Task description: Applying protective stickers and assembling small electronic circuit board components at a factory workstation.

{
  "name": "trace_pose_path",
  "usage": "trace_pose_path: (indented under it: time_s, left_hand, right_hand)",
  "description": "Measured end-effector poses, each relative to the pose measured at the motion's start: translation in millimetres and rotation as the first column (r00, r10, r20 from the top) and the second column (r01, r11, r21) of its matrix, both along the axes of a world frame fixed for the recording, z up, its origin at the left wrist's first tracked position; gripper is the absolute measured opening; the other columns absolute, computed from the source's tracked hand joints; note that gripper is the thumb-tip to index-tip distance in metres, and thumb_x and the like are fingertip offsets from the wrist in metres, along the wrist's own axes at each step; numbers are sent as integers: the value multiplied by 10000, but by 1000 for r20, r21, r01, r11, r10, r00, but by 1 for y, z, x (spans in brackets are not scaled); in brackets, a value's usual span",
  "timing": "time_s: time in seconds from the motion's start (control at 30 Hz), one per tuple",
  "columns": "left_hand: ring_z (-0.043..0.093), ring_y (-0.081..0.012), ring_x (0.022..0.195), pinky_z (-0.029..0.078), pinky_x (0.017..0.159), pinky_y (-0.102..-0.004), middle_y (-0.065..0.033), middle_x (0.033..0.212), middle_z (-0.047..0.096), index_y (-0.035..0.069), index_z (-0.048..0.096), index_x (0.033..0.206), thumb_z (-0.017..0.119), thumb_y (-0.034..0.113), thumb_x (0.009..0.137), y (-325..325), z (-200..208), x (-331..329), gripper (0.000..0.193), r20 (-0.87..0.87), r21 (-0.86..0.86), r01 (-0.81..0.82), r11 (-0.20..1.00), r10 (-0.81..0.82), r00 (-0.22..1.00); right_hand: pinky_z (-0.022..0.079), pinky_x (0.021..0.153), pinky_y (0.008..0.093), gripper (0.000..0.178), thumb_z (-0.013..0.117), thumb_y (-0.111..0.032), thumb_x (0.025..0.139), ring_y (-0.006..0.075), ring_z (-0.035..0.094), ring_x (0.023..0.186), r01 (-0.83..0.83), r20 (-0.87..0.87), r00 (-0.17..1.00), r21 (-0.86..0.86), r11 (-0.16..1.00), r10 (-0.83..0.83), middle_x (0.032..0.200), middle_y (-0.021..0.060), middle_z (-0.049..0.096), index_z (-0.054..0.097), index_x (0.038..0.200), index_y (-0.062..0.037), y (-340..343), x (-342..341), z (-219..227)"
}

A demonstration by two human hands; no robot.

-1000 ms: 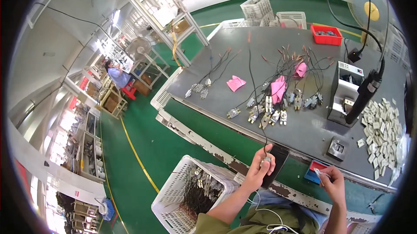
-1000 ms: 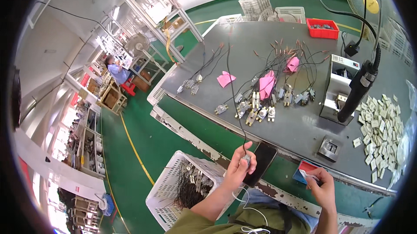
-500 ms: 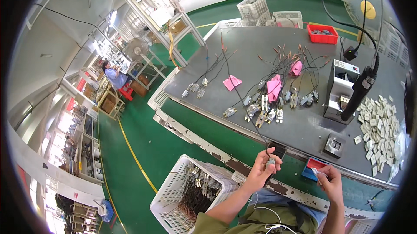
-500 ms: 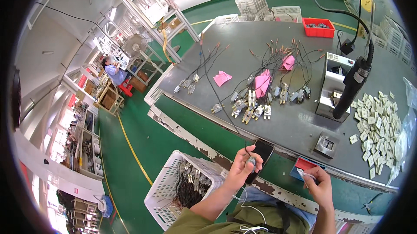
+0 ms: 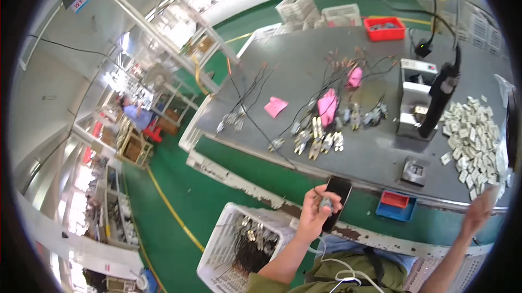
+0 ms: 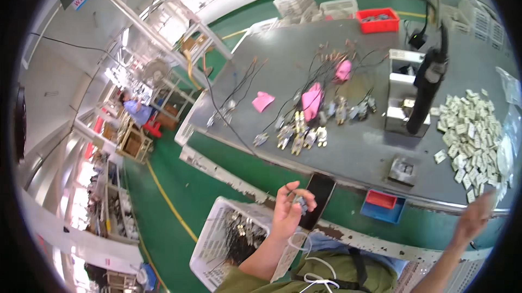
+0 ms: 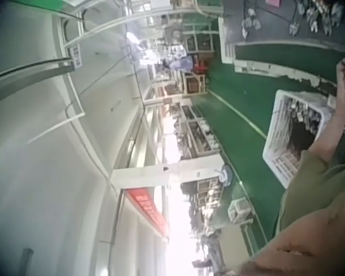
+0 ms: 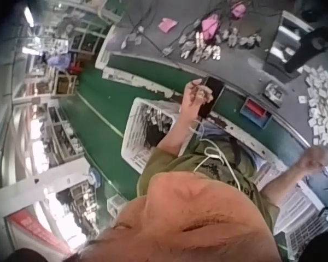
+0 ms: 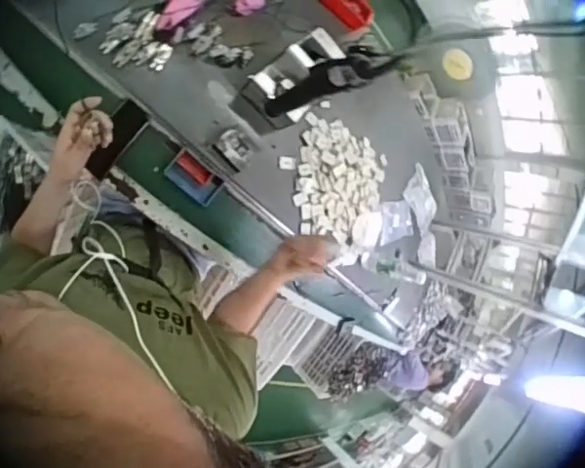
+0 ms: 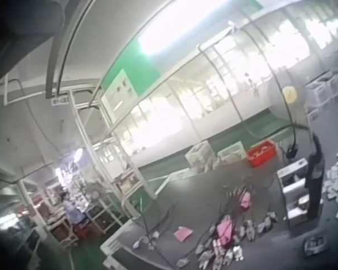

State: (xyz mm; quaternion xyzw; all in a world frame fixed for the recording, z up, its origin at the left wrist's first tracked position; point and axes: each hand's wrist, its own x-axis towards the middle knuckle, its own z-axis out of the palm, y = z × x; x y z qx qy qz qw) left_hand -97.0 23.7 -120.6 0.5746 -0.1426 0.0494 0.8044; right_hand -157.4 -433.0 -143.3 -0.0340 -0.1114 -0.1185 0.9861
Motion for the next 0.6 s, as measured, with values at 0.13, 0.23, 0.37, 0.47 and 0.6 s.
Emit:
trace_pose_path:
  time_s: [0.13,0.23,0.37,0.47,0.6]
  left_hand:
    - [563,-224,954,447,871,-366,-158,1071,549,66,297,1292,561,219,909,0,5,-3,489,-33,24,-14,1000,14,999]
    - [565,-235,1004,438,910,-375,-168,1104,551,77,322,1249,579,188,898,-8,3,-9,449,-77,-2,-12,1000,11,997]
    - [543,-204,1038,413,912,-335,-147,1159,542,90,345,1194,565,107,900,-5,-3,-11,367,-92,-74,44,996,-51,994]
    - [544,-202,1036,415,910,-335,-146,1159,542,93,350,1189,569,101,898,-4,-3,-13,364,-102,-98,81,992,-91,991]
    - [543,-201,1042,418,915,-332,-147,1157,542,93,352,1189,570,106,898,-8,0,-15,364,-87,-110,91,990,-101,991]
  right_hand:
    - [270,426,173,144,504,-134,932,32,312,509,237,-95,940,-509,828,-327,687,-35,373,491,1067,-84,-35,-7,-39]
    - [250,403,159,128,596,-172,882,11,342,473,-223,-329,801,-939,261,-501,598,-67,391,490,842,-112,75,-1,-20]
    - [277,380,171,98,596,-134,858,32,393,416,-374,-430,836,-901,220,-340,574,-1,513,541,850,-53,134,4,-2]
    - [284,381,172,93,588,-131,861,34,395,414,-399,-448,839,-893,211,-309,582,0,520,538,854,-53,144,6,-2]
    - [267,360,174,93,598,-133,856,34,389,406,-401,-502,842,-828,391,-197,566,-20,482,534,879,-69,142,5,-8]
